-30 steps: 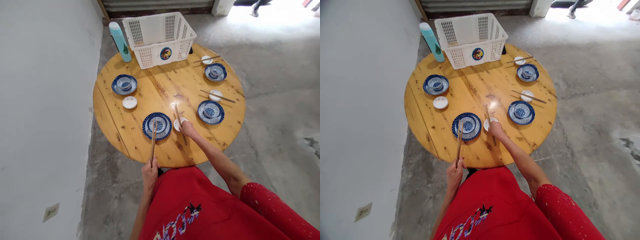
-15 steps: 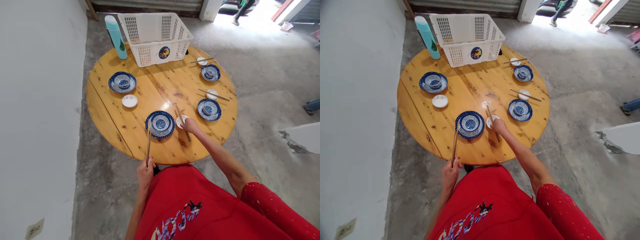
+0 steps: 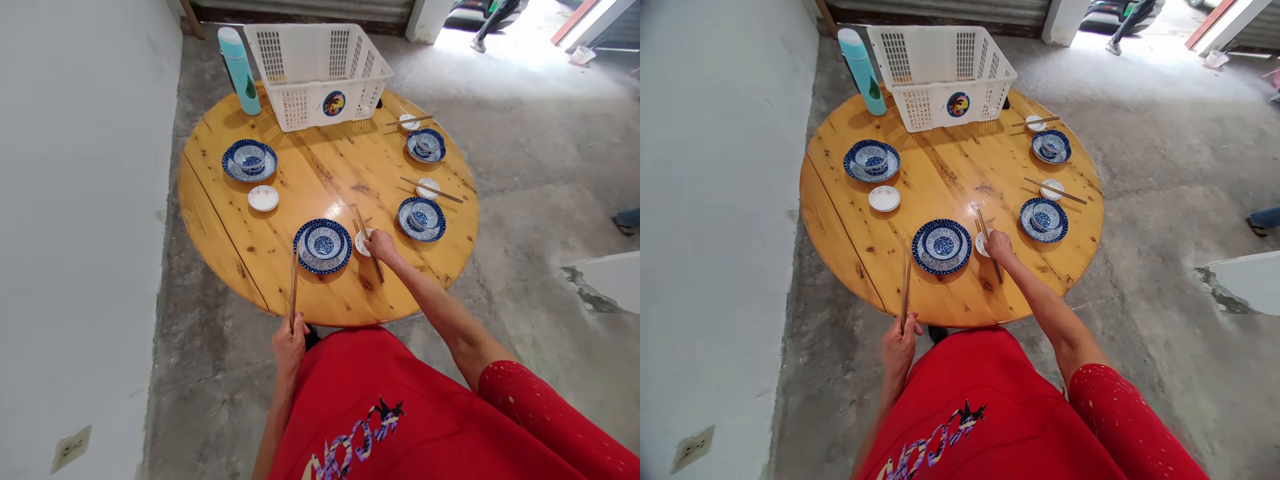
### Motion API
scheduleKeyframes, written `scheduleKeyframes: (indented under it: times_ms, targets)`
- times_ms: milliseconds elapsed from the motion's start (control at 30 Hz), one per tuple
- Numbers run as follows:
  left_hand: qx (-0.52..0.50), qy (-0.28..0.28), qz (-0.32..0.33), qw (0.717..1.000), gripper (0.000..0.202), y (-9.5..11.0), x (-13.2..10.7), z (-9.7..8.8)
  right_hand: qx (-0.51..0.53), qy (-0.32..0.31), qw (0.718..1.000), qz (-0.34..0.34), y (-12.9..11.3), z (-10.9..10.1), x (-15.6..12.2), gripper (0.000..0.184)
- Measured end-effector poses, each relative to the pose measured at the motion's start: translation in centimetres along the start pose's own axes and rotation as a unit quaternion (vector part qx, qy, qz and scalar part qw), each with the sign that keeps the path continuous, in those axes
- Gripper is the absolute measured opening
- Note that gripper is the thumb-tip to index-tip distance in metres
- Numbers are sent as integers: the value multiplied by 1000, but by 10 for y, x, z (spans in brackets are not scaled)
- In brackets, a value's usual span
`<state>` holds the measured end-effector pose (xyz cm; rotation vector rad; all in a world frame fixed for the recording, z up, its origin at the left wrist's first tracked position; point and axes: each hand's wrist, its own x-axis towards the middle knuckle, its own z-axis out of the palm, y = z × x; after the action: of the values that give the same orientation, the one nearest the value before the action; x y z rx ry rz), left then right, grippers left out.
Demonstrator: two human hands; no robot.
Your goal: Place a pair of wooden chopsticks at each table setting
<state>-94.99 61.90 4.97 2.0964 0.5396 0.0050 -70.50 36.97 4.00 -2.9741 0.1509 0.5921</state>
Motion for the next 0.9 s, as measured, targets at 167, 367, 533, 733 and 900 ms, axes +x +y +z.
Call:
scheduleKeyframes:
  times_ms: [167, 367, 533, 733, 900]
  targets:
    - [6, 1, 5, 1000, 44, 0, -1, 4, 3, -5, 1000, -6, 6, 4, -6, 35]
    - [-1, -12, 2, 1000, 44, 4, 0, 7, 11, -5, 1000, -10, 7, 3, -8, 34]
    - [1, -12, 5, 1000, 41, 4, -1, 6, 16, 1, 1000, -6, 6, 3, -6, 34]
    - [11, -18, -2, 1000, 42, 8, -4, 2, 18, 8, 1000, -1, 6, 6, -6, 34]
    - [4, -19, 1, 1000, 42, 8, -4, 2, 22, 14, 1000, -2, 4, 5, -9, 33]
